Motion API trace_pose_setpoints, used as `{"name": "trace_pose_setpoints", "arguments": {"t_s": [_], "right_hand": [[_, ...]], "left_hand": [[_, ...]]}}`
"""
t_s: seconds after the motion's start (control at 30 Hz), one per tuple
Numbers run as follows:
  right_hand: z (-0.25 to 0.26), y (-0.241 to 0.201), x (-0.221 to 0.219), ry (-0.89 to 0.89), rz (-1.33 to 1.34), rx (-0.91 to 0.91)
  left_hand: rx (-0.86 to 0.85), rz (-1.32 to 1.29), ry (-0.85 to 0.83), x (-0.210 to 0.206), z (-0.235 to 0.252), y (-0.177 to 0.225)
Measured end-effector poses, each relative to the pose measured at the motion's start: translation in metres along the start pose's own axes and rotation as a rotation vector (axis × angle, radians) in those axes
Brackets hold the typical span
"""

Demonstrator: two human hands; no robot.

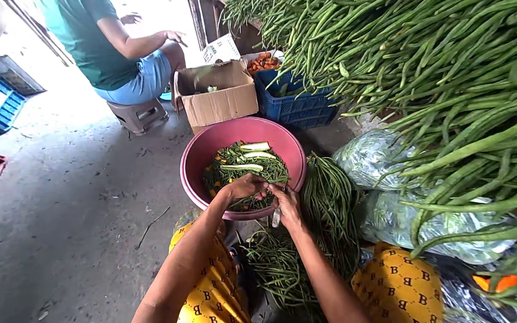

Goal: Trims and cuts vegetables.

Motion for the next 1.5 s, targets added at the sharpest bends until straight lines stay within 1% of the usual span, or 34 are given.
{"name": "trace_pose_setpoints", "arguments": {"t_s": [0.23, 0.43, 0.47, 0.53, 0.6, 0.67, 0.73, 0.87, 0.97, 1.03, 1.13, 1.27, 1.37, 1.5], "right_hand": [[0.019, -0.01, 0.008, 0.136, 0.098, 0.051], [0.024, -0.012, 0.008, 0.123, 0.115, 0.068], [0.024, -0.01, 0.008, 0.105, 0.086, 0.063], [0.021, -0.001, 0.006, 0.042, -0.101, 0.0], [0.015, 0.008, -0.002, -0.082, -0.344, -0.102], [0.013, 0.014, -0.014, -0.217, -0.51, -0.159], [0.015, 0.015, -0.026, -0.279, -0.609, -0.154], [0.027, 0.014, -0.038, -0.335, -0.705, -0.193], [0.033, 0.013, -0.042, -0.331, -0.673, -0.236], [0.036, 0.013, -0.044, -0.318, -0.633, -0.231], [0.038, 0.008, -0.049, -0.326, -0.628, -0.204], [0.044, 0.002, -0.052, -0.346, -0.641, -0.231], [0.047, 0.0, -0.053, -0.347, -0.579, -0.306], [0.055, 0.001, -0.056, -0.357, -0.434, -0.405]], "left_hand": [[0.025, -0.049, 0.019, 0.009, -0.005, -0.005], [0.021, -0.021, 0.089, 0.012, -0.005, -0.001], [0.01, -0.014, 0.113, 0.014, -0.005, 0.001], [-0.009, -0.008, 0.165, 0.018, -0.006, 0.002], [-0.012, 0.012, 0.193, 0.021, -0.005, 0.002], [0.01, 0.071, 0.202, 0.02, -0.003, 0.002], [0.029, 0.146, 0.224, 0.02, -0.005, 0.003], [0.005, 0.283, 0.308, 0.027, -0.007, 0.003], [-0.004, 0.341, 0.363, 0.031, -0.004, 0.0], [-0.01, 0.358, 0.387, 0.034, -0.001, -0.003], [-0.004, 0.389, 0.395, 0.035, 0.001, -0.005], [0.013, 0.477, 0.402, 0.037, -0.001, -0.004], [-0.028, 0.567, 0.454, 0.037, -0.004, -0.001], [0.07, 0.671, 0.518, 0.041, -0.006, -0.001]]}}
Point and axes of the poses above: each hand's wrist, its own z-axis towards the middle knuckle, its own x-axis out of the back of the hand, y = z × x, the point moved 5 cm from there along z, towards the middle knuckle, and after that the axes turned 2 degrees about y, right-handed, at the moved point
